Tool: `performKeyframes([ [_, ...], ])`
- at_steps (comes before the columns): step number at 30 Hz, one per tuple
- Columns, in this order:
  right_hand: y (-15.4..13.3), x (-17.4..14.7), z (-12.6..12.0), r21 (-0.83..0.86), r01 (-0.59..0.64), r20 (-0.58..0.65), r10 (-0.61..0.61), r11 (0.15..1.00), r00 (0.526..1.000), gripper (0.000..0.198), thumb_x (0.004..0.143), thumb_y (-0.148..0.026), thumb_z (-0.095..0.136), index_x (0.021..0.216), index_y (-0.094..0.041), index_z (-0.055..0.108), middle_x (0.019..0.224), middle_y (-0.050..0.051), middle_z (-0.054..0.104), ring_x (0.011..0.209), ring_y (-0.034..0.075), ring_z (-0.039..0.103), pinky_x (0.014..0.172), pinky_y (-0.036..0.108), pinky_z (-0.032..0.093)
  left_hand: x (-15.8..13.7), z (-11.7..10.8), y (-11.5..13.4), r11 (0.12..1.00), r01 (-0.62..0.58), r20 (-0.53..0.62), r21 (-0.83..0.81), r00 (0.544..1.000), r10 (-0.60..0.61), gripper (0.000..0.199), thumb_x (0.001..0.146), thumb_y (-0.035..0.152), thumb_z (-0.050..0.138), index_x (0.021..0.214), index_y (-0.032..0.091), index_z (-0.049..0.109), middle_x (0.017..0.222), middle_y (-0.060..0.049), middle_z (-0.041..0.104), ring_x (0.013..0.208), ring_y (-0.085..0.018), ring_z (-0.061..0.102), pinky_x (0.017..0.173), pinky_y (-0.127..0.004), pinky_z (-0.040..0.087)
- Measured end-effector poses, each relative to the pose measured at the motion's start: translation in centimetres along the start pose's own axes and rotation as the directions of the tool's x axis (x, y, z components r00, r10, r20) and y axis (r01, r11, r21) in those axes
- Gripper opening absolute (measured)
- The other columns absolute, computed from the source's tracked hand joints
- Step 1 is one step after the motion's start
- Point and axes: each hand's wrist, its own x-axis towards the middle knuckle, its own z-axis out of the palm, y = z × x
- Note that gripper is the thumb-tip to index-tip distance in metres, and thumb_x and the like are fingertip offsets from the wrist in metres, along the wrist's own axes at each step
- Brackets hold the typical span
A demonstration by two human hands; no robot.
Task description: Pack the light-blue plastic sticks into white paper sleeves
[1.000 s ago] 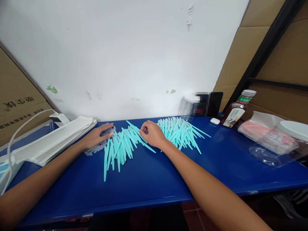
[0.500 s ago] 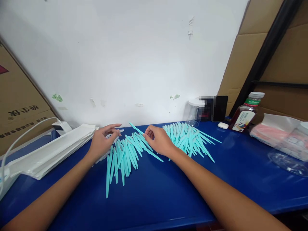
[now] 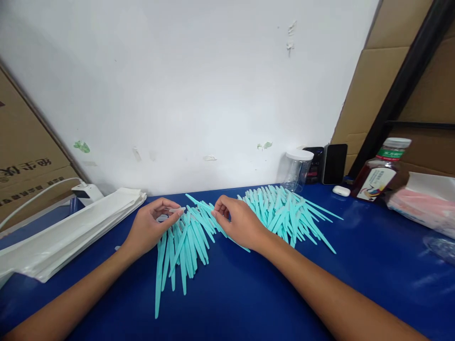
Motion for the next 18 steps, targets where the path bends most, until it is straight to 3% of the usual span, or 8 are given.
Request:
performKeyframes([
  [7,-0.38,-0.13,-0.1,-0.01,0.023,0.013,-0.022,1.0,1.0,0.011,0.101,-0.031,0.06,0.091,-0.024,0.061,0.084,0.002,0.069,0.073,0.018,0.061,0.065,0.032,0.047,-0.34,0.21,-0.01,0.999,0.018,0.06,-0.048,0.998,-0.015,0.04,0.1,0.057,0.057,0.125,0.028,0.07,0.097,-0.007,0.078,0.095,-0.027,0.074,0.088,-0.042,0.055],
  [14,-0.22,-0.22,-0.03,0.009,0.01,0.012,-0.01,1.0,1.0,0.012,0.101,-0.032,0.059,0.093,-0.024,0.062,0.085,0.002,0.069,0.074,0.018,0.061,0.066,0.032,0.048,-0.2,0.65,0.23,0.968,0.07,-0.001,-0.24,0.997,-0.072,0.036,0.103,0.061,0.054,0.104,0.026,0.054,0.114,-0.012,0.081,0.11,-0.027,0.074,0.094,-0.042,0.054],
  [18,-0.55,-0.07,0.13,0.083,-0.021,0.011,0.02,0.996,1.0,0.015,0.101,-0.035,0.061,0.092,-0.023,0.063,0.084,0.002,0.068,0.074,0.017,0.061,0.065,0.031,0.047,-0.02,0.62,-0.04,0.957,0.102,-0.017,-0.273,0.994,-0.111,0.041,0.096,0.063,0.066,0.1,0.023,0.061,0.11,-0.013,0.082,0.102,-0.028,0.076,0.09,-0.043,0.057],
])
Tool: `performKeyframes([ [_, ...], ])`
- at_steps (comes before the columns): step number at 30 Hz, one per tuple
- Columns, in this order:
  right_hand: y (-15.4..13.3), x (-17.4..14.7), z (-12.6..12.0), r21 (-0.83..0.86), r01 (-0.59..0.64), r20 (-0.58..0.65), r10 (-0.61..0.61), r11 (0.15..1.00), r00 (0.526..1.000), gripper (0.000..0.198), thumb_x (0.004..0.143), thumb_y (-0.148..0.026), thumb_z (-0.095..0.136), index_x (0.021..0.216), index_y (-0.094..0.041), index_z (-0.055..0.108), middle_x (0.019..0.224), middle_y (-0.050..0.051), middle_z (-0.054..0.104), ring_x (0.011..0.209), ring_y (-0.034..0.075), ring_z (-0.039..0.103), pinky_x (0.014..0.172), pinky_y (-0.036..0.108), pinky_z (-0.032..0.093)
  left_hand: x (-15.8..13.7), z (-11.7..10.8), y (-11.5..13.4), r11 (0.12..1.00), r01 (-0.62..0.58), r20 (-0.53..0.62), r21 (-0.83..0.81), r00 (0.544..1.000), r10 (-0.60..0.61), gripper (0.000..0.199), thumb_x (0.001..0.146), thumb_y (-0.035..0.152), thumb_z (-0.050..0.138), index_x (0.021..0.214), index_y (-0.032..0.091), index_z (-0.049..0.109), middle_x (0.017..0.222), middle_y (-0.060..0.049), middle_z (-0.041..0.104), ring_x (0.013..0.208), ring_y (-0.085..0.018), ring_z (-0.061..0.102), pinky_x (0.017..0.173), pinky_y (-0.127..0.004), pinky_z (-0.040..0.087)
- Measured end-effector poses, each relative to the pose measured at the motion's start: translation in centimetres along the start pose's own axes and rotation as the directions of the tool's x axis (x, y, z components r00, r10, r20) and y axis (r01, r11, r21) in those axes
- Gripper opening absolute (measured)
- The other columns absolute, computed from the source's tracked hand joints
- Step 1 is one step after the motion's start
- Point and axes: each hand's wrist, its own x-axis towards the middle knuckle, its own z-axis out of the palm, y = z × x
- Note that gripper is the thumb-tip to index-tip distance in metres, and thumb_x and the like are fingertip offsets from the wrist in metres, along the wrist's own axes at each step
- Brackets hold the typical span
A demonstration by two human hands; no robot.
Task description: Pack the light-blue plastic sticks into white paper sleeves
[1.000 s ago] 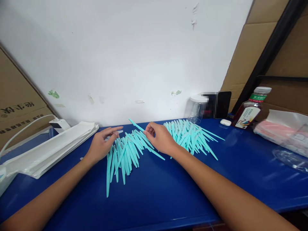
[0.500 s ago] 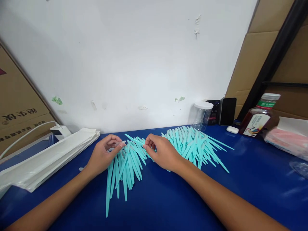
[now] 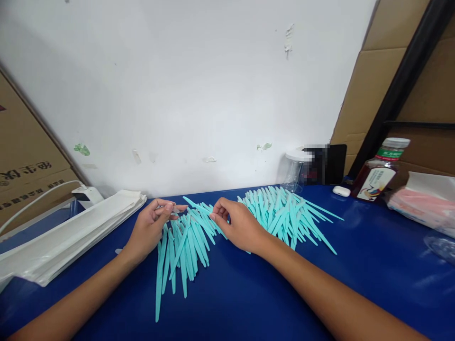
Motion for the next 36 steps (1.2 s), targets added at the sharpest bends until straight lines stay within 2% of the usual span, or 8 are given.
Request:
performKeyframes([
  [4,0.0,0.2,-0.1,0.124,-0.074,0.004,0.075,0.99,0.997,0.021,0.1,-0.041,0.063,0.09,-0.022,0.064,0.083,0.003,0.065,0.075,0.017,0.059,0.065,0.031,0.048,0.2,-0.4,-0.4,0.999,0.054,-0.091,-0.009,0.994,-0.055,0.045,0.083,0.061,0.081,0.1,0.02,0.077,0.111,-0.013,0.082,0.1,-0.028,0.076,0.088,-0.042,0.06],
  [7,0.1,0.3,-0.4,0.158,-0.096,0.01,0.095,0.983,0.995,0.023,0.099,-0.043,0.064,0.091,-0.022,0.065,0.086,0.003,0.066,0.073,0.017,0.059,0.064,0.031,0.048,0.4,-0.7,-0.6,0.983,0.138,-0.153,-0.124,0.976,-0.156,0.05,0.074,0.059,0.089,0.102,0.019,0.082,0.103,-0.012,0.082,0.087,-0.025,0.075,0.087,-0.042,0.061],
  [9,0.2,0.3,-0.5,0.145,-0.095,0.002,0.095,0.985,0.995,0.024,0.099,-0.044,0.064,0.09,-0.022,0.066,0.087,0.004,0.066,0.075,0.018,0.059,0.064,0.031,0.047,0.4,-0.7,-0.5,0.957,0.191,-0.152,-0.216,0.962,-0.227,0.051,0.07,0.057,0.093,0.102,0.017,0.083,0.095,-0.011,0.082,0.081,-0.022,0.074,0.086,-0.04,0.062],
  [13,0.2,0.3,-0.4,0.127,-0.101,0.013,0.1,0.987,0.995,0.025,0.099,-0.044,0.064,0.092,-0.021,0.068,0.089,0.004,0.067,0.081,0.018,0.06,0.067,0.031,0.047,0.2,-0.7,0.0,0.931,0.241,-0.135,-0.276,0.949,-0.286,0.051,0.064,0.051,0.099,0.096,0.015,0.083,0.094,-0.013,0.082,0.088,-0.024,0.076,0.079,-0.034,0.061],
  [17,0.2,0.3,-0.4,0.123,-0.105,0.0,0.106,0.987,0.994,0.025,0.099,-0.044,0.063,0.092,-0.02,0.068,0.089,0.005,0.068,0.082,0.019,0.06,0.069,0.031,0.047,0.1,-0.7,0.3,0.928,0.26,-0.135,-0.265,0.943,-0.303,0.054,0.062,0.052,0.099,0.097,0.014,0.083,0.098,-0.014,0.082,0.09,-0.025,0.077,0.072,-0.031,0.06],
  [22,0.2,0.5,-0.9,0.11,-0.087,-0.055,0.094,0.99,0.994,0.026,0.098,-0.044,0.063,0.092,-0.019,0.069,0.09,0.006,0.069,0.083,0.02,0.061,0.069,0.032,0.047,0.2,-0.7,0.1,0.93,0.258,-0.148,-0.261,0.942,-0.302,0.056,0.063,0.053,0.099,0.101,0.015,0.083,0.1,-0.014,0.082,0.088,-0.023,0.077,0.071,-0.03,0.06],
  [27,0.2,0.6,-1.1,0.071,-0.087,-0.051,0.091,0.994,0.995,0.026,0.098,-0.044,0.063,0.092,-0.019,0.07,0.091,0.007,0.071,0.087,0.021,0.063,0.07,0.032,0.047,0.3,-0.7,0.0,0.942,0.244,-0.135,-0.232,0.95,-0.28,0.053,0.064,0.052,0.098,0.099,0.015,0.083,0.101,-0.015,0.083,0.086,-0.024,0.077,0.069,-0.03,0.059],
  [36,-0.6,-0.2,0.6,0.09,-0.089,-0.064,0.095,0.992,0.993,0.022,0.098,-0.04,0.065,0.092,-0.02,0.072,0.09,0.004,0.074,0.084,0.019,0.066,0.072,0.031,0.049,-0.6,0.0,0.5,0.974,0.208,-0.062,-0.095,0.975,-0.214,0.047,0.066,0.054,0.096,0.092,0.017,0.083,0.082,-0.012,0.081,0.08,-0.027,0.077,0.069,-0.033,0.059],
])
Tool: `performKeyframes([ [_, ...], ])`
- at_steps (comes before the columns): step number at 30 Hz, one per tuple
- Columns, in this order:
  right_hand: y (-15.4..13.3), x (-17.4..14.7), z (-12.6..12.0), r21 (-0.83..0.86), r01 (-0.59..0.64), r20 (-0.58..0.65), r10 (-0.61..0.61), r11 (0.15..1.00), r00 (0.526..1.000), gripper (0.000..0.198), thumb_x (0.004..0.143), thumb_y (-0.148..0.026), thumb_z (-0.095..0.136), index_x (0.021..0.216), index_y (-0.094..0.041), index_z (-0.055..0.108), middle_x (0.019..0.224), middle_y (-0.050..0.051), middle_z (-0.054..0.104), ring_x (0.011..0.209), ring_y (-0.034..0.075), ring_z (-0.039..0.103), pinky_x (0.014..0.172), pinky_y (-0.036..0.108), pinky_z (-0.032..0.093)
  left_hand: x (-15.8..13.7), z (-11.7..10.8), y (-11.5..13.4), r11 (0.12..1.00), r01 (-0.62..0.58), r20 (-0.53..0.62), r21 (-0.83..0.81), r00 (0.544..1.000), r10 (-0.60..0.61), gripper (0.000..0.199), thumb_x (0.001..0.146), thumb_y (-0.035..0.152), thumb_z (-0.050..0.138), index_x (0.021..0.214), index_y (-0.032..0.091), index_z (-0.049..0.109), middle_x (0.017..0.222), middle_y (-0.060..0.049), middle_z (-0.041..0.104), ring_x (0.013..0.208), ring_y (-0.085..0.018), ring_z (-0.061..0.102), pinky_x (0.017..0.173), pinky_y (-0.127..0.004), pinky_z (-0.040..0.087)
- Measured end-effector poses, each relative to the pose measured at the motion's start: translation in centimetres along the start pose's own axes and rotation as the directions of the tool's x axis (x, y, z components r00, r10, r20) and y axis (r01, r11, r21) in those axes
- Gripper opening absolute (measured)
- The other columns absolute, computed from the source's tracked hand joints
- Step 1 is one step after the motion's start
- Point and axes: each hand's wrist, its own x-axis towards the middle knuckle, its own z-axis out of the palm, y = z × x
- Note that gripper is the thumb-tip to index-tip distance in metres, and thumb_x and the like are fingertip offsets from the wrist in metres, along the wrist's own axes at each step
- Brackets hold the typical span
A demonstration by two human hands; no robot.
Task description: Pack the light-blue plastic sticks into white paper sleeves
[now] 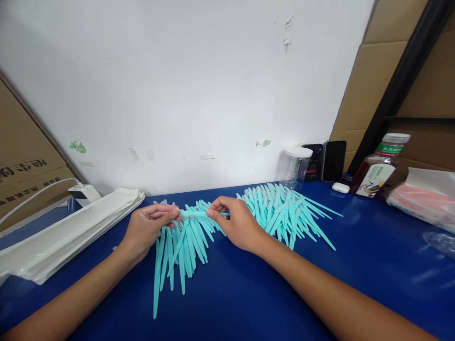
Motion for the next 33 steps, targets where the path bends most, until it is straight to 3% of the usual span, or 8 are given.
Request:
performKeyframes([
  [3,0.1,0.2,-0.3,-0.017,0.027,-0.009,-0.027,0.999,1.0,0.022,0.098,-0.04,0.065,0.092,-0.021,0.073,0.09,0.004,0.075,0.085,0.02,0.068,0.073,0.031,0.05,-0.1,-0.1,0.5,0.994,-0.079,0.02,0.074,0.997,0.078,0.045,0.07,0.057,0.092,0.091,0.018,0.083,0.088,-0.011,0.082,0.079,-0.027,0.076,0.071,-0.035,0.059],
  [5,0.6,0.9,-1.6,-0.087,0.038,-0.069,-0.044,0.995,0.997,0.022,0.099,-0.04,0.064,0.093,-0.02,0.074,0.091,0.005,0.076,0.087,0.021,0.069,0.076,0.031,0.051,0.3,-0.7,0.9,0.944,-0.228,0.039,0.238,0.974,0.225,0.041,0.078,0.058,0.086,0.097,0.021,0.084,0.095,-0.009,0.083,0.083,-0.026,0.076,0.076,-0.036,0.058],
  [9,2.0,2.5,-6.3,-0.49,-0.088,-0.271,-0.055,0.867,0.961,0.021,0.1,-0.034,0.061,0.095,-0.019,0.073,0.096,0.009,0.079,0.09,0.024,0.071,0.077,0.033,0.05,2.0,-3.6,1.7,0.551,-0.472,0.188,0.689,0.85,0.493,0.039,0.093,0.058,0.069,0.103,0.023,0.083,0.094,-0.007,0.081,0.086,-0.027,0.073,0.08,-0.038,0.05],
  [14,2.6,2.7,-9.7,-0.838,-0.307,-0.28,0.128,0.451,0.951,0.023,0.099,-0.03,0.056,0.097,-0.017,0.075,0.098,0.015,0.078,0.089,0.029,0.071,0.069,0.035,0.045,4.1,-7.6,2.0,0.232,-0.317,0.24,0.919,0.921,0.306,0.045,0.098,0.058,0.054,0.085,0.023,0.078,0.078,-0.008,0.075,0.076,-0.029,0.066,0.063,-0.036,0.036],
  [20,1.0,1.3,-10.2,-0.889,-0.344,-0.239,0.335,0.301,0.912,0.025,0.094,-0.031,0.059,0.084,-0.016,0.076,0.09,0.018,0.077,0.079,0.029,0.071,0.063,0.034,0.042,4.6,-9.2,2.5,0.207,-0.256,0.229,0.944,0.963,0.145,0.038,0.091,0.056,0.059,0.075,0.023,0.072,0.076,-0.006,0.074,0.07,-0.026,0.063,0.06,-0.033,0.032],
  [24,0.4,1.1,-10.1,-0.853,-0.321,-0.233,0.251,0.412,0.94,0.026,0.095,-0.035,0.062,0.086,-0.015,0.077,0.088,0.017,0.076,0.077,0.028,0.069,0.063,0.035,0.041,4.3,-8.8,2.6,0.334,-0.325,0.299,0.885,0.945,0.13,0.037,0.084,0.057,0.068,0.071,0.023,0.072,0.069,-0.005,0.07,0.065,-0.022,0.061,0.06,-0.032,0.033],
  [29,-1.2,0.3,-5.4,-0.465,-0.025,-0.023,0.016,0.885,1.0,0.04,0.098,-0.054,0.059,0.084,-0.018,0.072,0.08,0.008,0.074,0.071,0.021,0.064,0.064,0.032,0.043,3.8,-7.7,2.8,0.562,-0.399,0.424,0.724,0.901,0.092,0.035,0.08,0.058,0.073,0.079,0.023,0.078,0.065,-0.003,0.066,0.061,-0.02,0.058,0.06,-0.031,0.037],
  [33,-2.0,-1.5,-0.2,-0.369,0.05,0.132,-0.001,0.928,0.991,0.045,0.095,-0.06,0.063,0.074,-0.021,0.064,0.068,0.003,0.066,0.061,0.017,0.056,0.058,0.031,0.036,4.0,-8.2,2.7,0.517,-0.355,0.413,0.779,0.911,0.005,0.028,0.072,0.051,0.078,0.067,0.023,0.074,0.062,-0.003,0.065,0.059,-0.021,0.057,0.058,-0.031,0.034],
])
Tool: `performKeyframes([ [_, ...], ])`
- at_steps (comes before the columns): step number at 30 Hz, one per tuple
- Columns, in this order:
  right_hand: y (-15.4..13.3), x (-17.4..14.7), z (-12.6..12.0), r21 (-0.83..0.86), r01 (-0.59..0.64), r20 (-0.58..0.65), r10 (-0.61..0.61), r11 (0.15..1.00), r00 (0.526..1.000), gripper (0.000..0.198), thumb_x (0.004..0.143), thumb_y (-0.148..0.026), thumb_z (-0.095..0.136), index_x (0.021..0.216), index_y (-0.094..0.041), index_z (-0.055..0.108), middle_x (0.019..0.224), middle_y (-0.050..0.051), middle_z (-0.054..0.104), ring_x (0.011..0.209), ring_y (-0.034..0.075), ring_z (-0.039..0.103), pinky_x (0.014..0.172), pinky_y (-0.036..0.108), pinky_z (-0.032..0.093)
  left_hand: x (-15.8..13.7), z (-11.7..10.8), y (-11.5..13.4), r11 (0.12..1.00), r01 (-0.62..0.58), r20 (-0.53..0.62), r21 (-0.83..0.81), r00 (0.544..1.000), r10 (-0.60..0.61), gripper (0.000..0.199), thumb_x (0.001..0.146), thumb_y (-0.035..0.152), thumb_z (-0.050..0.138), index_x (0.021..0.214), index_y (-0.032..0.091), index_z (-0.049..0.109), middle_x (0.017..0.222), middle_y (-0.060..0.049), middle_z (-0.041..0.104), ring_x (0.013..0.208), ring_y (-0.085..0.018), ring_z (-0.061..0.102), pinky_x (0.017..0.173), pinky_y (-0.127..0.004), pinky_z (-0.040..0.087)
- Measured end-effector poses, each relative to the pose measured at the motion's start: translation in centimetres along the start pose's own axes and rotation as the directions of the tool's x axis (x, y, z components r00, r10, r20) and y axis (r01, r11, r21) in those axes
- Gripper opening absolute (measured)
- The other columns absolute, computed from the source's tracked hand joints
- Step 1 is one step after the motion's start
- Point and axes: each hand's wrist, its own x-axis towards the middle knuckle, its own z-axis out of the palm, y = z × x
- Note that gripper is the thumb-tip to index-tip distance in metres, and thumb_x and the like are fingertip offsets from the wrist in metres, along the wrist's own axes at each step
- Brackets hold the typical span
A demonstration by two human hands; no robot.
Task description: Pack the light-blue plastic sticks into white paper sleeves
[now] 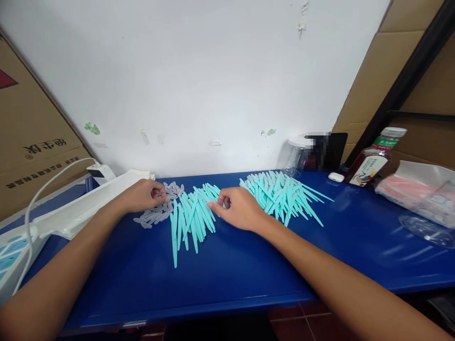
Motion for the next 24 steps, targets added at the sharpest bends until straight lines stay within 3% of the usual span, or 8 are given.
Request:
performKeyframes([
  [4,-0.2,-0.5,1.8,-0.129,0.013,0.062,-0.005,0.992,0.998,0.03,0.092,-0.05,0.069,0.085,-0.022,0.062,0.08,0.003,0.068,0.065,0.017,0.056,0.058,0.031,0.033,-0.1,-0.9,-0.7,0.996,0.076,0.086,0.057,0.993,-0.08,0.031,0.072,0.053,0.076,0.064,0.024,0.07,0.064,-0.003,0.066,0.061,-0.022,0.059,0.06,-0.032,0.034],
  [7,1.0,0.1,0.5,-0.233,-0.035,-0.005,0.035,0.972,0.999,0.022,0.094,-0.043,0.066,0.091,-0.021,0.062,0.088,0.005,0.07,0.071,0.018,0.058,0.06,0.031,0.034,-0.4,-1.5,-1.3,0.992,0.119,0.19,0.03,0.974,-0.122,0.035,0.069,0.058,0.079,0.069,0.024,0.072,0.065,-0.003,0.065,0.062,-0.023,0.06,0.059,-0.031,0.034],
  [10,2.1,0.7,-1.6,-0.318,-0.085,-0.001,0.089,0.944,0.996,0.027,0.091,-0.047,0.07,0.085,-0.021,0.065,0.086,0.007,0.071,0.073,0.021,0.06,0.059,0.032,0.033,-0.6,-1.7,-2.2,0.989,0.145,0.282,-0.003,0.95,-0.138,0.042,0.064,0.063,0.083,0.076,0.024,0.075,0.066,-0.003,0.065,0.062,-0.023,0.059,0.058,-0.03,0.035],
  [15,2.4,0.3,-3.4,-0.229,-0.073,0.201,0.121,0.971,0.972,0.035,0.079,-0.053,0.083,0.072,-0.023,0.068,0.072,0.005,0.07,0.06,0.02,0.059,0.054,0.033,0.033,-0.6,-1.5,-2.7,0.985,0.162,0.338,-0.063,0.932,-0.131,0.041,0.061,0.064,0.086,0.069,0.025,0.075,0.061,-0.002,0.063,0.058,-0.021,0.056,0.056,-0.03,0.036],
  [19,1.9,0.0,-3.0,-0.174,-0.074,0.334,0.13,0.982,0.934,0.034,0.086,-0.045,0.078,0.063,-0.023,0.064,0.06,0.004,0.067,0.052,0.018,0.056,0.052,0.032,0.034,-0.6,-1.2,-2.2,0.97,0.176,0.362,-0.168,0.926,-0.105,0.037,0.059,0.059,0.088,0.062,0.025,0.074,0.061,-0.003,0.066,0.057,-0.02,0.056,0.055,-0.03,0.037],
  [24,2.2,0.2,-2.8,-0.126,-0.076,0.313,0.113,0.989,0.943,0.029,0.084,-0.039,0.078,0.064,-0.023,0.064,0.064,0.003,0.068,0.053,0.017,0.056,0.05,0.031,0.035,-0.8,-1.5,-2.0,0.945,0.178,0.417,-0.273,0.908,-0.051,0.037,0.067,0.059,0.085,0.065,0.024,0.074,0.061,-0.004,0.065,0.056,-0.019,0.056,0.053,-0.028,0.042],
])
